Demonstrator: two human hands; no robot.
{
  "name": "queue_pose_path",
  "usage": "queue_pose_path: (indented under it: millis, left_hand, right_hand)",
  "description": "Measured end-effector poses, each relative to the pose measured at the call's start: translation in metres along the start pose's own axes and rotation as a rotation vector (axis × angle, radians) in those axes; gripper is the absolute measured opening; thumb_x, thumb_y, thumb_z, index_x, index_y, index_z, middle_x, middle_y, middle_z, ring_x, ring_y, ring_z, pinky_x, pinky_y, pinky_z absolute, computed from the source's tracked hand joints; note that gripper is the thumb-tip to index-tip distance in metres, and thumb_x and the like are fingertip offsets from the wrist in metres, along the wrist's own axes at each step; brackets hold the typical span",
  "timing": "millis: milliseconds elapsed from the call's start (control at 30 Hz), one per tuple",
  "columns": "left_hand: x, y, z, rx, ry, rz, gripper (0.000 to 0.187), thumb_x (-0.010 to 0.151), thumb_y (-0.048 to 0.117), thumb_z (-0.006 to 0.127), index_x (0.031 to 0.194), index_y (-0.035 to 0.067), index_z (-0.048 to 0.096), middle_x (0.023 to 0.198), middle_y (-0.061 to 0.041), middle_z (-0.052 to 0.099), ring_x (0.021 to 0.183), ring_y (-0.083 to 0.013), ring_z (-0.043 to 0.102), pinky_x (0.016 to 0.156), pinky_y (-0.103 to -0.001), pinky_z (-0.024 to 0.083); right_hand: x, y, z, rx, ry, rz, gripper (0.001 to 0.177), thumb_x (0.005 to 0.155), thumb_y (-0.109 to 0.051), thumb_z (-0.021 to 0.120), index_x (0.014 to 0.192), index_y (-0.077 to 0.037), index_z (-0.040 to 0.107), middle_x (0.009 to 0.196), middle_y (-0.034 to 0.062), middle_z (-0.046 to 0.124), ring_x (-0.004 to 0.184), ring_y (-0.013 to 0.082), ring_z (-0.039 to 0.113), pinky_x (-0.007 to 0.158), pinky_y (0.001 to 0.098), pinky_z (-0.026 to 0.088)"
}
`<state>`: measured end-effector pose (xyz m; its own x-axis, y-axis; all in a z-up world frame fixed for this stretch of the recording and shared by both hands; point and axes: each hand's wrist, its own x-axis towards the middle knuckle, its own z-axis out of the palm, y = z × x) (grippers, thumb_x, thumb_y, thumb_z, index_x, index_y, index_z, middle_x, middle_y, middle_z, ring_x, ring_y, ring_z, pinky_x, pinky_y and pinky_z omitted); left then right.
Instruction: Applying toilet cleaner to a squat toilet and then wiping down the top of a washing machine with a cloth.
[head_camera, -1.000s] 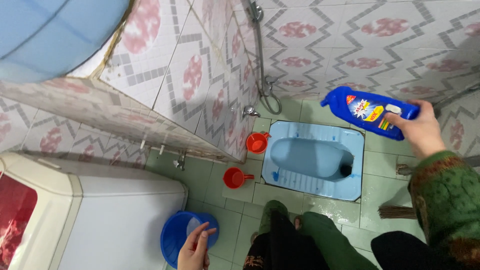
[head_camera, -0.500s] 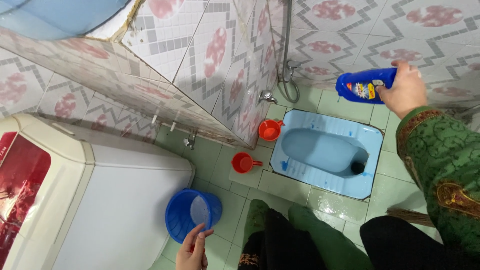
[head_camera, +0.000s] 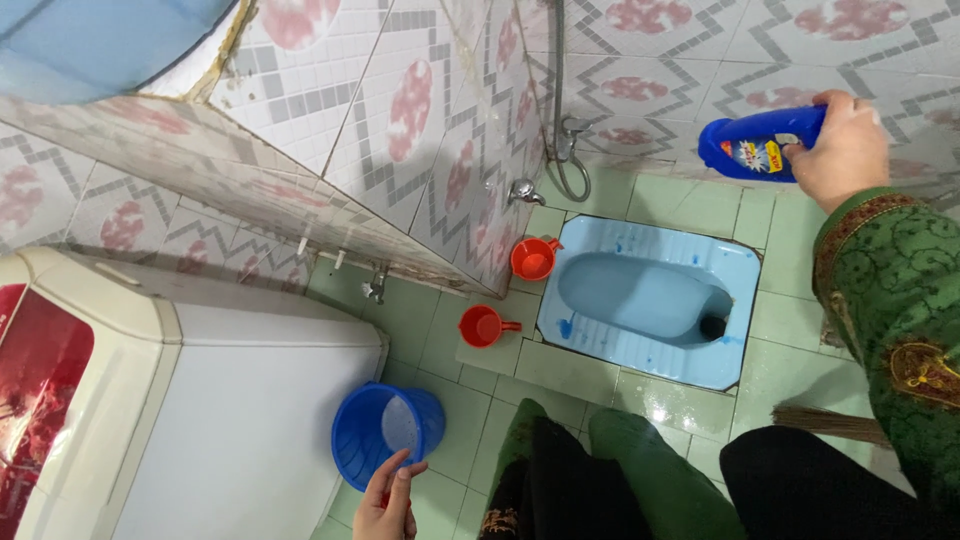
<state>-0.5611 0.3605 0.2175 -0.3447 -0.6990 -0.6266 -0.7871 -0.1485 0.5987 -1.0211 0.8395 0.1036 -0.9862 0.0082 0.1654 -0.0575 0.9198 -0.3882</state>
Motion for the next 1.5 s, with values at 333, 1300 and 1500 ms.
queue_pose_path:
  millis: [333,1300,1500]
  left_hand:
    - [0.009,0.003,0.008,0.012,-0.035,0.026,0.037,0.100,0.025,0.059,0.130,0.010,0.073,0.113,-0.011,0.085,0.041,-0.0186,0.041,0.039,-0.028,0.033]
    - [0.035,0.000,0.007,0.099,-0.157,0.128,0.041,0.099,0.026,0.056,0.134,0.010,0.070,0.112,-0.013,0.086,0.035,-0.0169,0.037,0.033,-0.028,0.032]
    - [0.024,0.040,0.015,0.270,-0.253,0.089,0.043,0.103,0.031,0.051,0.140,0.016,0.066,0.117,-0.006,0.083,0.043,-0.0165,0.041,0.040,-0.029,0.039]
  right_hand:
    - [0.004,0.045,-0.010,-0.138,0.095,0.002,0.059,0.092,-0.009,0.085,0.145,0.003,0.061,0.126,0.0314,0.059,0.105,0.0506,0.062,0.077,0.0630,0.058]
    - [-0.001,0.060,-0.026,-0.317,0.233,-0.228,0.058,0.088,-0.013,0.084,0.143,-0.002,0.069,0.119,0.0256,0.069,0.105,0.0430,0.066,0.081,0.0533,0.060]
    - [-0.062,0.110,-0.064,-0.366,0.233,-0.085,0.058,0.098,-0.018,0.084,0.150,-0.001,0.065,0.127,0.0272,0.065,0.104,0.0457,0.066,0.082,0.0581,0.060]
